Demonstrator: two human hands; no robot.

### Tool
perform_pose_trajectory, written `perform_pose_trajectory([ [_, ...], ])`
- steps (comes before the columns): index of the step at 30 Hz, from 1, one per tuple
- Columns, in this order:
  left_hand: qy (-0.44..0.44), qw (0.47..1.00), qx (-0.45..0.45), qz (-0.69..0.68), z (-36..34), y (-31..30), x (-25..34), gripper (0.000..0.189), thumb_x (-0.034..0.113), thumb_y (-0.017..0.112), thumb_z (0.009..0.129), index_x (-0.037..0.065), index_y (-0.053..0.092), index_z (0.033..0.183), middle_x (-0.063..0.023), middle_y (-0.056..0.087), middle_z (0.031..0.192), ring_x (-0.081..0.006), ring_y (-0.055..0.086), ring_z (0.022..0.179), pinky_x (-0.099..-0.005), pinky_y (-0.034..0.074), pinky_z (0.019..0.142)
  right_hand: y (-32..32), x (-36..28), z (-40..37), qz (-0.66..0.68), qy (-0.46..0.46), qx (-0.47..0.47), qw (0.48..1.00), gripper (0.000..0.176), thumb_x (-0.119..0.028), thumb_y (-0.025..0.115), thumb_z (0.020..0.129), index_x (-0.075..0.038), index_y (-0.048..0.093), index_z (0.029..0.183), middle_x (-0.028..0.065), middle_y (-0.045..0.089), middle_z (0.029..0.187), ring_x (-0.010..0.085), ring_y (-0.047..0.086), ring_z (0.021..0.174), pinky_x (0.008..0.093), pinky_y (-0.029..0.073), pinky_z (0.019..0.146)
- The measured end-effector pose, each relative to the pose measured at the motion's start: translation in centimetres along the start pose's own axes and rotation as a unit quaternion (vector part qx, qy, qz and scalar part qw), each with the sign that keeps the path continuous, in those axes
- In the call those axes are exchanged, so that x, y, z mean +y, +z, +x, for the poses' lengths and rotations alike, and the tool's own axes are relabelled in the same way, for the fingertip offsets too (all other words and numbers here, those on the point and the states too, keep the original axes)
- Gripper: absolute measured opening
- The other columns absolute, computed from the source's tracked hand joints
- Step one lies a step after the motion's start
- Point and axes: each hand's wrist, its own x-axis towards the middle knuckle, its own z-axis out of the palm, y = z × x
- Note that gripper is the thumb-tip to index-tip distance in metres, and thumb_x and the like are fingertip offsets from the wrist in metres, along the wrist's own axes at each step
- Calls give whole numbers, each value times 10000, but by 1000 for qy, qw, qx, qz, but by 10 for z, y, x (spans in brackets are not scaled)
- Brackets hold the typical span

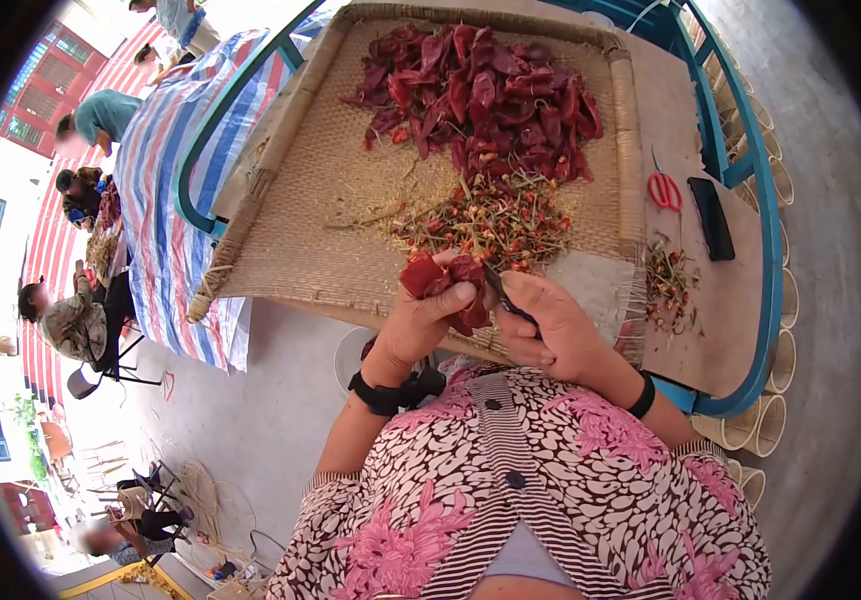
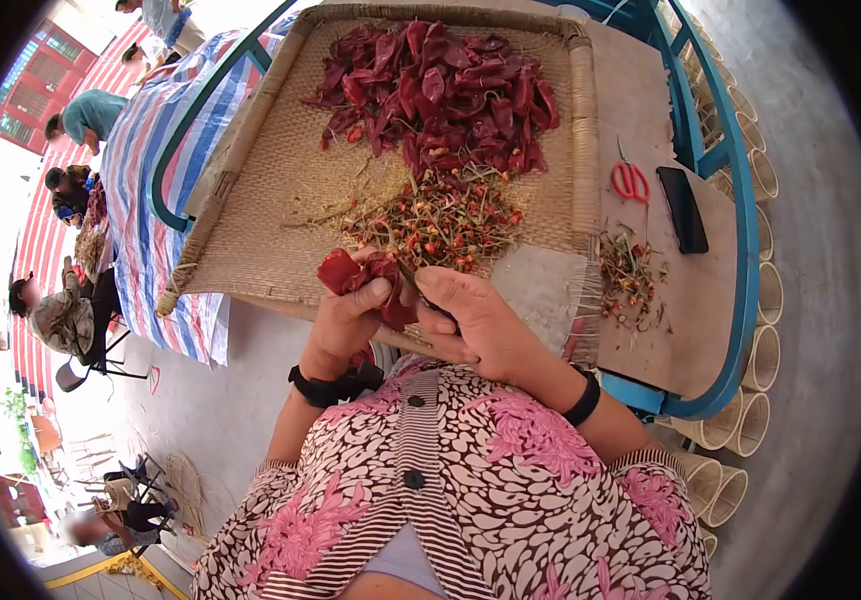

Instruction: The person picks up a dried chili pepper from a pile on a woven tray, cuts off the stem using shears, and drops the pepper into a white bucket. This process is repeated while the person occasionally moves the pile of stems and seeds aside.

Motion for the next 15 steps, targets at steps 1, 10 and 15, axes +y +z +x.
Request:
perform_pose_trajectory([
  [1,-3,1000,-23,-17,1,-1,0,230,130,695,867,58,585,1055,-39,636,891,-152,617,833,-287,483,750,5,-2,-1,39,24,-8,999,287,-356,454,1019,-84,544,999,-42,466,645,33,336,388,193,259,342],
  [10,-69,984,119,111,2,-1,3,232,121,686,888,63,595,1093,-5,636,958,-105,594,840,-245,475,744,-8,8,10,281,73,-81,954,316,-369,420,1029,-79,545,1024,-37,465,639,41,314,364,193,250,313],
  [15,7,978,26,206,-6,-4,2,186,37,650,902,66,599,1079,27,622,973,-70,562,850,-228,466,720,-16,8,9,287,6,-39,957,325,-369,438,1023,-63,548,1024,-33,455,637,46,320,381,198,265,325],
])
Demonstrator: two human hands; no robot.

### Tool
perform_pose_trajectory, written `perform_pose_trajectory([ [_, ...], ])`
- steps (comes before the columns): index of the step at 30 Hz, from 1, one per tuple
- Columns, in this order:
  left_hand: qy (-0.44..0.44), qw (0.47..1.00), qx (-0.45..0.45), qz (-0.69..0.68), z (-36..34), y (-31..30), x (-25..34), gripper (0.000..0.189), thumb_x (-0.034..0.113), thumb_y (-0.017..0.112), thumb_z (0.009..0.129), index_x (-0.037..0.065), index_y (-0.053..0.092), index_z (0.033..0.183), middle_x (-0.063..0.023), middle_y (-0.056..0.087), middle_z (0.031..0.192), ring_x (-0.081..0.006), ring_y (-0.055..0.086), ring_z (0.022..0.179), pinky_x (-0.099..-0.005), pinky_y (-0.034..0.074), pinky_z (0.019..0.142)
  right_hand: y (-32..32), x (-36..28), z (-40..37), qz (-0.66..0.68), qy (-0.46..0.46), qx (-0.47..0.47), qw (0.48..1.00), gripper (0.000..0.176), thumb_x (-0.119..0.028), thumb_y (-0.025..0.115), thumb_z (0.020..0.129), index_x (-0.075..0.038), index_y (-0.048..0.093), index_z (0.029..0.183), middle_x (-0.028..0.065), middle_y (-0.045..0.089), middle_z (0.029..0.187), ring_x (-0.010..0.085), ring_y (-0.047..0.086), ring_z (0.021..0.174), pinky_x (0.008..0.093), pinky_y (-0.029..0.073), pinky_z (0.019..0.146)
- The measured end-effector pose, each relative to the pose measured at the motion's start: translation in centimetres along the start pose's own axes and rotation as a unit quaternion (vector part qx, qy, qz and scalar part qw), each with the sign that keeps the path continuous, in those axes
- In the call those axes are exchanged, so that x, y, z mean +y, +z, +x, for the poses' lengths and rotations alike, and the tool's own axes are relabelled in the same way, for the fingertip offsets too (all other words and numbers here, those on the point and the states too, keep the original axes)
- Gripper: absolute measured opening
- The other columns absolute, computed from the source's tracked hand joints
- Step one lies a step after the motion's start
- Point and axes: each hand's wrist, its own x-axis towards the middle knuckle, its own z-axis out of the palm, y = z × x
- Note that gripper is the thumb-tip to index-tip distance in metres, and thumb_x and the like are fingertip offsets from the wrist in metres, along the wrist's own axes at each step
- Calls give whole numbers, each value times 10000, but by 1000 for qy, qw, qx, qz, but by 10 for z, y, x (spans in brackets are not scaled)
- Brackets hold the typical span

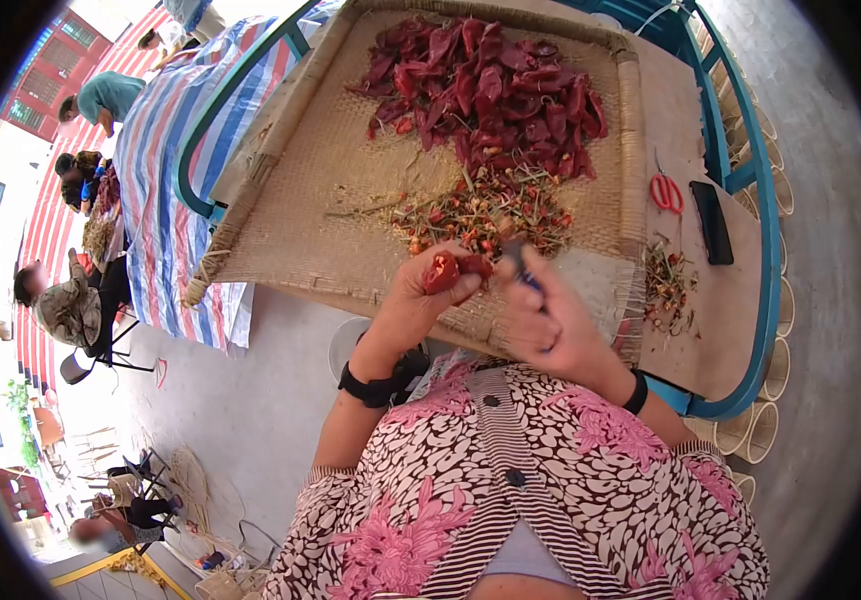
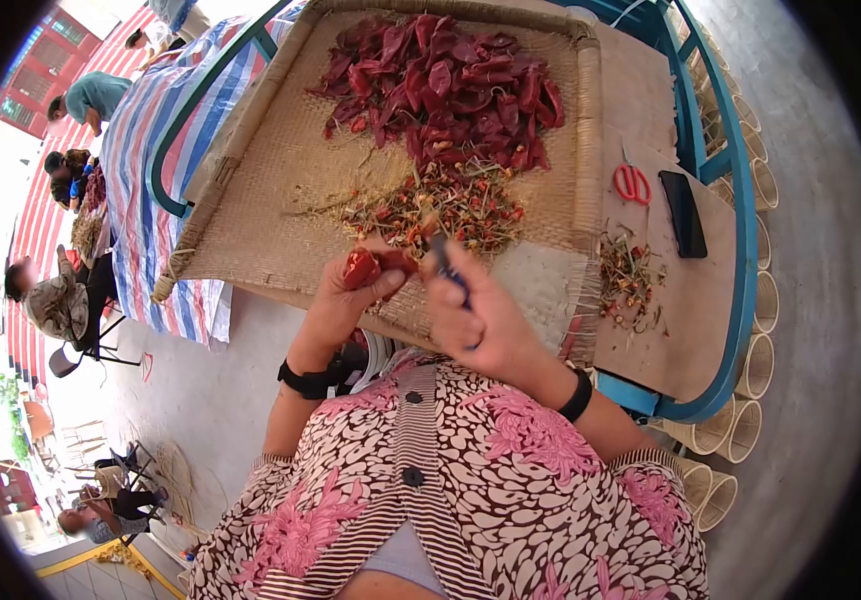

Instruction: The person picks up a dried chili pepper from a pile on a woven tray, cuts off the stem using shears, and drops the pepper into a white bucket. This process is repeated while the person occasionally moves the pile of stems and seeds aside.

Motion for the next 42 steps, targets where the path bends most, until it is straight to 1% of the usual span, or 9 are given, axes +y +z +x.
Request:
perform_pose_trajectory([
  [2,-25,1000,-9,-17,-10,-4,-2,214,29,654,896,61,598,1101,20,626,969,-76,566,840,-236,469,708,-1,-24,-2,-58,-133,-6,989,334,-374,452,1017,-54,548,1024,-34,451,640,46,324,390,203,270,332],
  [11,72,994,41,76,-33,-18,2,304,46,705,848,55,611,1137,-30,643,982,-132,611,882,-274,492,798,-22,-38,3,84,49,58,994,371,-384,410,1028,-38,533,1085,-10,450,688,44,343,416,209,298,349],
  [14,8,996,81,-20,-69,-39,2,316,48,710,831,55,618,1133,-21,646,986,-142,617,901,-281,487,834,-18,-38,-3,94,37,75,992,395,-366,384,1038,-20,493,1195,-2,440,716,49,357,435,209,307,362],
  [20,-139,942,292,88,-147,-122,-43,314,64,681,817,65,615,1124,-23,648,946,-54,590,827,-187,432,591,-20,-37,-11,28,16,86,996,427,-343,368,1045,1,445,1284,-4,424,722,54,365,446,212,311,372],
  [26,-217,901,337,166,-172,-208,-235,594,133,789,732,15,544,1259,-123,651,1091,-234,628,993,-344,497,869,-14,-30,1,-15,15,100,995,421,-341,365,1046,3,457,1271,-1,428,713,52,359,437,207,305,359],
  [30,-291,792,469,261,-176,-212,-277,884,167,771,736,20,299,1469,-256,526,1299,-348,517,1214,-408,429,1002,-12,-27,3,-40,14,107,993,416,-347,366,1045,1,484,1240,-3,431,707,47,360,435,203,301,355],
  [35,-178,836,517,53,-165,-224,-201,534,156,656,841,-37,483,1308,-172,632,1103,-228,640,960,-331,516,795,-10,-29,-2,-70,-15,153,986,424,-376,377,1039,-8,506,1205,-14,442,694,43,356,427,200,290,353],
  [39,51,823,524,212,-118,-171,-59,294,147,571,925,23,586,1190,-47,646,905,-93,569,739,-216,434,665,-13,-29,0,-67,-12,143,987,423,-389,386,1034,-14,516,1181,-23,446,682,41,349,418,198,277,353],
  [42,76,864,429,251,-90,-138,30,232,93,570,930,-3,598,1139,-42,628,923,-76,577,796,-233,474,657,-12,-25,2,-74,-11,158,985,420,-392,390,1033,-17,513,1175,-28,438,663,41,344,411,200,267,351],
])
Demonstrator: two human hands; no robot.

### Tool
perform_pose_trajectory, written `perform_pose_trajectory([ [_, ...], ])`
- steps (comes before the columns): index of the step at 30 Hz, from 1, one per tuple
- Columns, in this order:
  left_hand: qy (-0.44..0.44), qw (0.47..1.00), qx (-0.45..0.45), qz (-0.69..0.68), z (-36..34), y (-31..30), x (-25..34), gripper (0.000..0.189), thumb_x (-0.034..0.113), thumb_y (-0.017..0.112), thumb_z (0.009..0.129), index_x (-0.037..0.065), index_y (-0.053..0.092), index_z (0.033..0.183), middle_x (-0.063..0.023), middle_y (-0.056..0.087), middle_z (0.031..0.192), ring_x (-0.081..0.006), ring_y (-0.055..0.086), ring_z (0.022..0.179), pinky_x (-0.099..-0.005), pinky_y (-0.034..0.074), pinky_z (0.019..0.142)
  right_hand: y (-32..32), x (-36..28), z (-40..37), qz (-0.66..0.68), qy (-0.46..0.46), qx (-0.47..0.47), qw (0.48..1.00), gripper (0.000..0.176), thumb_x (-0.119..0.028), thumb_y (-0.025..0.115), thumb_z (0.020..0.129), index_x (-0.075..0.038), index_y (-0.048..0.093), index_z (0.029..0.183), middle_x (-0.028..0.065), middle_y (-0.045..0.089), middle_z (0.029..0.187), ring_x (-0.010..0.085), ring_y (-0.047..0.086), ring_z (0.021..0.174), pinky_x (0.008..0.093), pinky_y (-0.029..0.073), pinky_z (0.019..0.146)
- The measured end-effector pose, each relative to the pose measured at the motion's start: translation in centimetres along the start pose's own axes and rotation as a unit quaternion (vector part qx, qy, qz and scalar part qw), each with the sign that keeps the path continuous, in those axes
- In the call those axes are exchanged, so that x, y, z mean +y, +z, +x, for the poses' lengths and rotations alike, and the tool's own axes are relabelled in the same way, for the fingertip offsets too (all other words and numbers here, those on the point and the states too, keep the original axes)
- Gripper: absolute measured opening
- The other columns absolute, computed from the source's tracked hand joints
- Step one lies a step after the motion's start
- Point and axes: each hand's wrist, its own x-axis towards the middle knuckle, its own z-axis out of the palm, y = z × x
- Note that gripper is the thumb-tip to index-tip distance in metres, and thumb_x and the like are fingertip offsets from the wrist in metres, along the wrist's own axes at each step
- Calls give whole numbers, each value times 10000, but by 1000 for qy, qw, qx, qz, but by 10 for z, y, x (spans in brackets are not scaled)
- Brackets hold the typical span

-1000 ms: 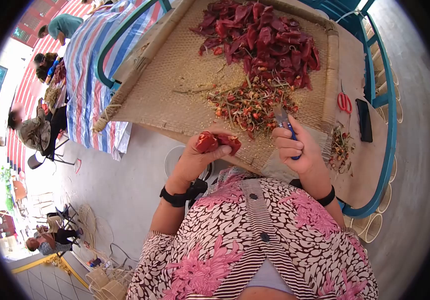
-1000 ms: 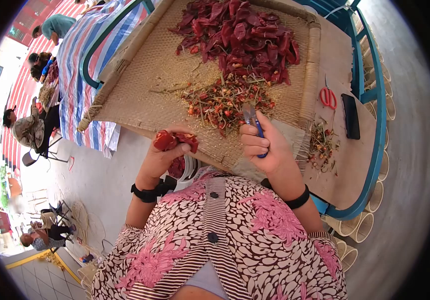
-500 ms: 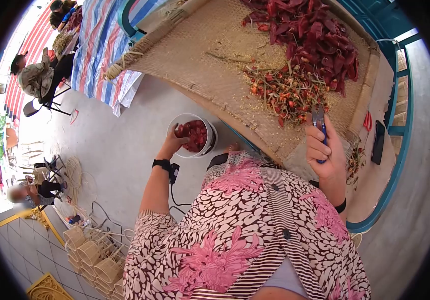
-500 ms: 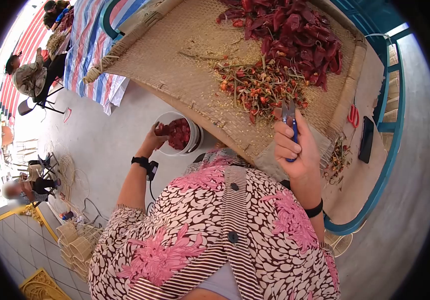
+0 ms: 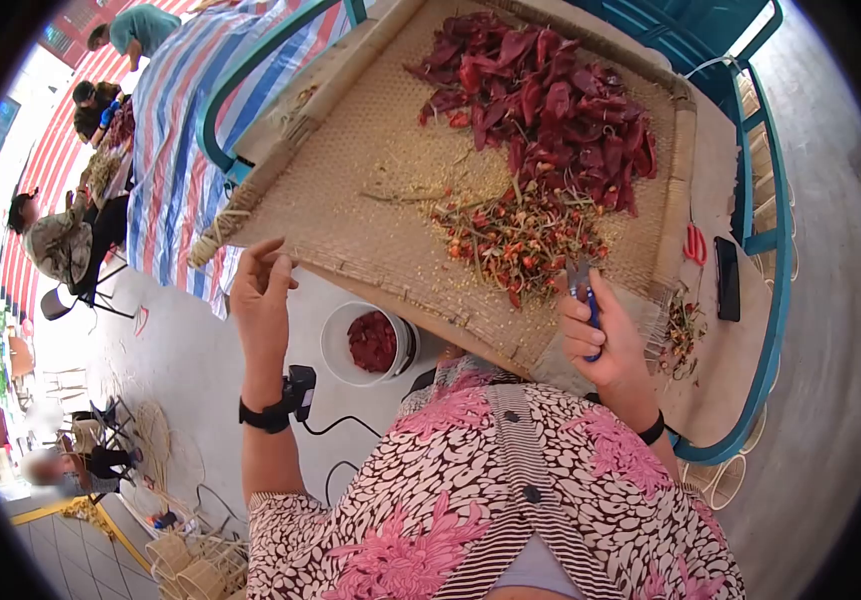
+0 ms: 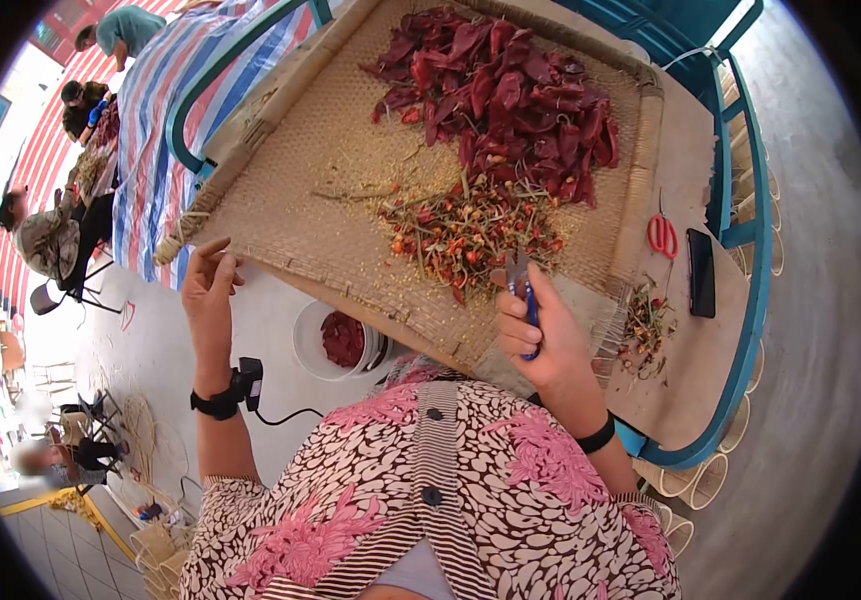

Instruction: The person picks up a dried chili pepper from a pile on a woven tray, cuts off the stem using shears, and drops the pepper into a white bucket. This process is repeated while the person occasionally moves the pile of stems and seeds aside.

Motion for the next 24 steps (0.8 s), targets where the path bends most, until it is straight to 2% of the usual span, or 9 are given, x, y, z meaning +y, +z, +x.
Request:
perform_pose_trajectory([
  [3,39,981,-157,105,23,19,63,197,118,592,921,19,620,1089,-11,626,874,-61,535,723,-213,432,660,3,1,-1,-9,-8,-3,1000,411,-391,391,1033,-22,513,1167,-32,435,657,41,345,412,203,266,351],
  [7,218,863,-325,320,57,58,116,271,171,642,848,4,619,1060,-107,656,897,-214,616,786,-325,489,729,6,1,-3,-29,-10,6,1000,397,-391,397,1031,-32,518,1150,-40,432,651,39,336,416,200,262,358],
  [10,244,819,-385,347,99,106,116,309,212,643,823,10,626,1057,-156,657,926,-307,627,839,-393,492,769,7,3,-4,-46,-16,10,999,403,-398,398,1030,-33,518,1153,-42,437,651,39,334,422,202,264,364],
  [12,269,792,-406,370,125,145,103,310,229,633,823,25,633,1056,-164,661,936,-326,629,870,-418,488,791,7,4,-4,-49,-22,9,999,404,-398,397,1031,-32,519,1152,-42,445,653,41,335,426,205,267,368],
  [14,282,817,-383,325,149,193,77,306,201,636,808,31,639,1063,-163,664,921,-325,634,848,-410,493,802,7,3,-7,-44,-31,4,999,403,-398,396,1031,-32,521,1146,-42,446,653,41,336,428,205,268,370],
  [17,248,836,-384,304,153,245,64,374,136,633,794,66,621,1161,-162,641,1092,-338,594,1021,-405,474,879,5,3,-9,-48,-52,-1,998,398,-403,398,1029,-39,532,1118,-43,445,653,42,337,432,206,271,372],
  [20,482,801,-254,250,144,287,49,495,82,640,778,133,580,1267,-143,528,1316,-363,469,1206,-437,415,974,6,3,-12,-54,-75,9,996,391,-402,401,1028,-44,538,1104,-43,447,654,42,337,432,206,271,371],
  [23,560,726,-220,333,128,309,50,576,59,649,770,194,545,1321,-110,407,1440,-371,345,1298,-483,332,1046,9,5,-14,-59,-84,21,995,378,-394,407,1027,-48,540,1101,-42,450,656,43,337,430,207,269,369],
  [24,565,719,-211,345,126,314,45,544,103,680,772,177,561,1298,-100,426,1421,-352,390,1250,-475,344,1014,9,6,-15,-59,-83,25,994,376,-392,410,1027,-48,541,1103,-42,451,658,43,337,430,207,268,368],
])
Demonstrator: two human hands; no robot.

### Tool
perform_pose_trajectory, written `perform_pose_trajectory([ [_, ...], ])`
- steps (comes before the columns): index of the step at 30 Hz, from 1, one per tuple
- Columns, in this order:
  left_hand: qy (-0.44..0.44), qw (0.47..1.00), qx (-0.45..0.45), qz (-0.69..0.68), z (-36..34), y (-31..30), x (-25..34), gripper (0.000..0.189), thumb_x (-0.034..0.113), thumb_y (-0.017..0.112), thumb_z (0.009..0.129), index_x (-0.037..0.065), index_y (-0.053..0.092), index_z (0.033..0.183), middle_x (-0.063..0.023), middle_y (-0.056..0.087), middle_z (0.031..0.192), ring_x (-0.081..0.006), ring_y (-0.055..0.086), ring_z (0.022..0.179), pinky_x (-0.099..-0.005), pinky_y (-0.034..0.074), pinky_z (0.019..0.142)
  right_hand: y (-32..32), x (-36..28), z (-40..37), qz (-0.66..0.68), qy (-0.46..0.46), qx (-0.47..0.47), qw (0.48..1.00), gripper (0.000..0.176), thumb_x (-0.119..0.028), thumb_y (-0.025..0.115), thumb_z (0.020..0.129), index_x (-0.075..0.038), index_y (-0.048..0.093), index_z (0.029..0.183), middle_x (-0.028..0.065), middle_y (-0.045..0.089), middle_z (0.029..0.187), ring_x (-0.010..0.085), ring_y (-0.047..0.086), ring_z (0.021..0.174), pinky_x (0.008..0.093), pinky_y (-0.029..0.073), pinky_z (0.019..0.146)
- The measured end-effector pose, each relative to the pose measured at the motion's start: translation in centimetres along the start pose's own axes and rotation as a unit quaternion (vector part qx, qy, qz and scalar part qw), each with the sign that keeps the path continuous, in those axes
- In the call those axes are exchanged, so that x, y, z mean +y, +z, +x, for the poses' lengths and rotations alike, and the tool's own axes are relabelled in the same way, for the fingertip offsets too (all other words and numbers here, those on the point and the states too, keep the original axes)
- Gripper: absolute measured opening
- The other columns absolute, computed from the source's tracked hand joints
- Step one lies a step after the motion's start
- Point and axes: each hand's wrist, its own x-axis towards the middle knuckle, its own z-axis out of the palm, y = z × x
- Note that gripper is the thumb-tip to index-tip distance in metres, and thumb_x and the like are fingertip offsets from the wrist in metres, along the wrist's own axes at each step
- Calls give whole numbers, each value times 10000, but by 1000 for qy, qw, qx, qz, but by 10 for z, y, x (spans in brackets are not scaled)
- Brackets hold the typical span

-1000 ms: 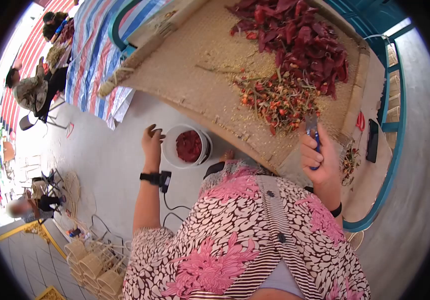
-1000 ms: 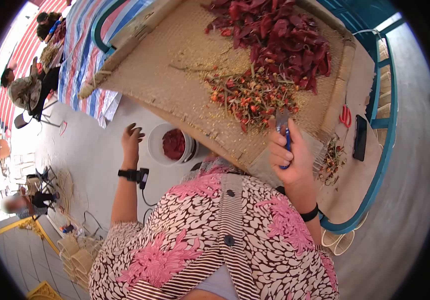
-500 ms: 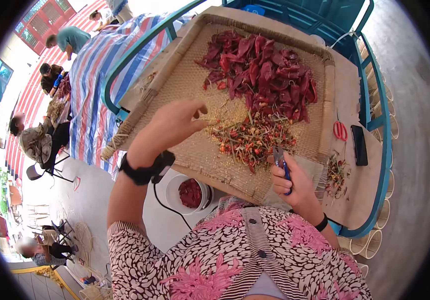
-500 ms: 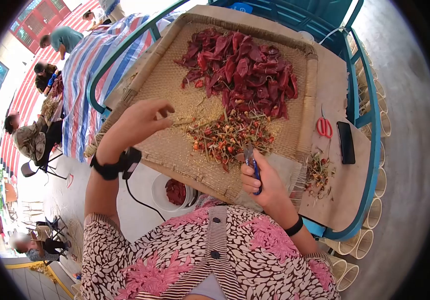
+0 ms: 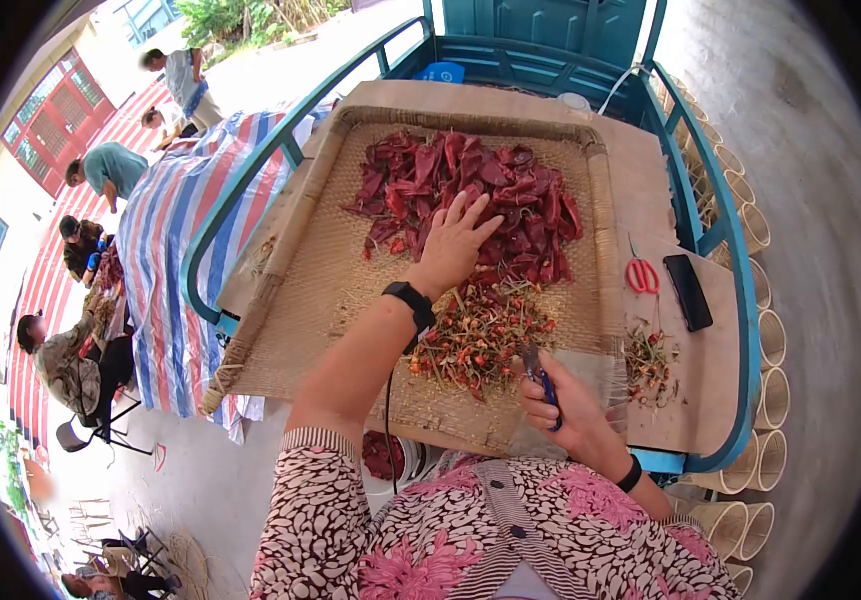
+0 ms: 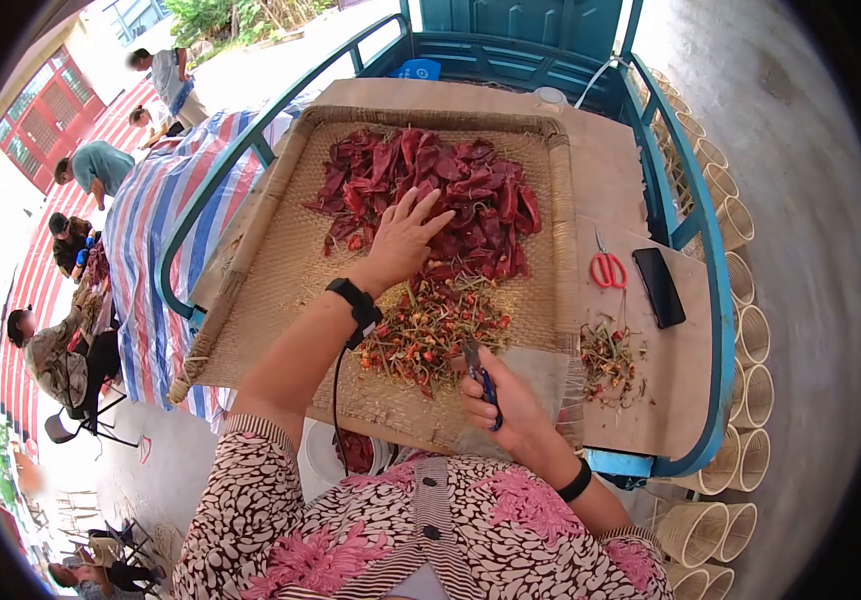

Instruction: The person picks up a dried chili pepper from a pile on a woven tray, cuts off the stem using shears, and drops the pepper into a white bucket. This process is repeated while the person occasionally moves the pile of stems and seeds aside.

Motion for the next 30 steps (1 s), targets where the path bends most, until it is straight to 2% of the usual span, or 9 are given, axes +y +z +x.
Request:
perform_pose_trajectory([
  [4,-8,993,-116,10,-13,1,3,244,189,692,770,101,652,995,-70,529,1163,-280,465,1047,-406,384,839,-5,1,-8,-10,-1,-4,1000,369,-393,421,1022,-57,544,1114,-43,450,659,43,339,430,207,266,367],
  [7,-3,992,-124,8,-33,-14,1,138,170,687,756,87,638,855,-71,561,989,-273,484,968,-396,383,829,-17,-1,-11,4,-1,42,999,375,-404,426,1019,-64,545,1124,-43,455,663,43,341,430,206,266,367],
  [13,-144,980,-133,-28,-92,-47,-4,180,136,722,701,46,630,826,-100,597,841,-307,516,974,-460,406,822,-17,-2,-8,-39,-21,27,999,361,-398,422,1021,-71,547,1110,-41,466,675,44,332,429,208,271,378],
  [14,-193,966,-162,-59,-93,-63,0,183,121,725,718,18,626,832,-124,606,938,-315,524,993,-472,427,840,-14,-1,-7,-78,-26,20,996,363,-400,421,1021,-71,548,1111,-39,463,677,44,327,429,210,268,381],
  [17,-188,977,60,-78,-106,-101,24,152,107,708,768,0,611,815,-145,602,1095,-305,540,1030,-438,443,883,0,-2,-5,-205,-54,1,977,374,-407,427,1019,-67,551,1112,-36,454,687,41,328,453,212,272,407],
  [20,-196,969,76,-131,-117,-124,44,122,64,655,834,-8,602,916,-147,577,1207,-263,554,1060,-385,460,884,14,-1,-4,-335,-106,-6,936,389,-407,458,1010,-46,554,1118,-31,458,710,39,369,537,215,304,476],
  [22,-260,917,56,-298,-127,-129,57,146,22,617,861,-3,588,1002,-142,589,1214,-242,543,1077,-366,466,865,20,2,1,-407,-146,-6,902,398,-397,486,1001,-26,555,1128,-26,480,736,43,406,610,217,334,532],
  [26,-314,707,18,-633,-143,-135,84,301,-14,506,935,2,502,1235,-117,606,1181,-176,564,1008,-299,467,830,20,8,5,-473,-239,-4,848,405,-370,541,981,0,552,1143,1,555,814,77,480,735,250,395,626],
  [30,-333,686,28,-646,-149,-137,112,347,77,466,985,4,461,1325,-70,590,1106,-121,544,899,-267,450,814,28,9,-3,-525,-293,-13,799,404,-352,569,965,8,555,1148,61,584,823,131,536,742,290,435,653],
])
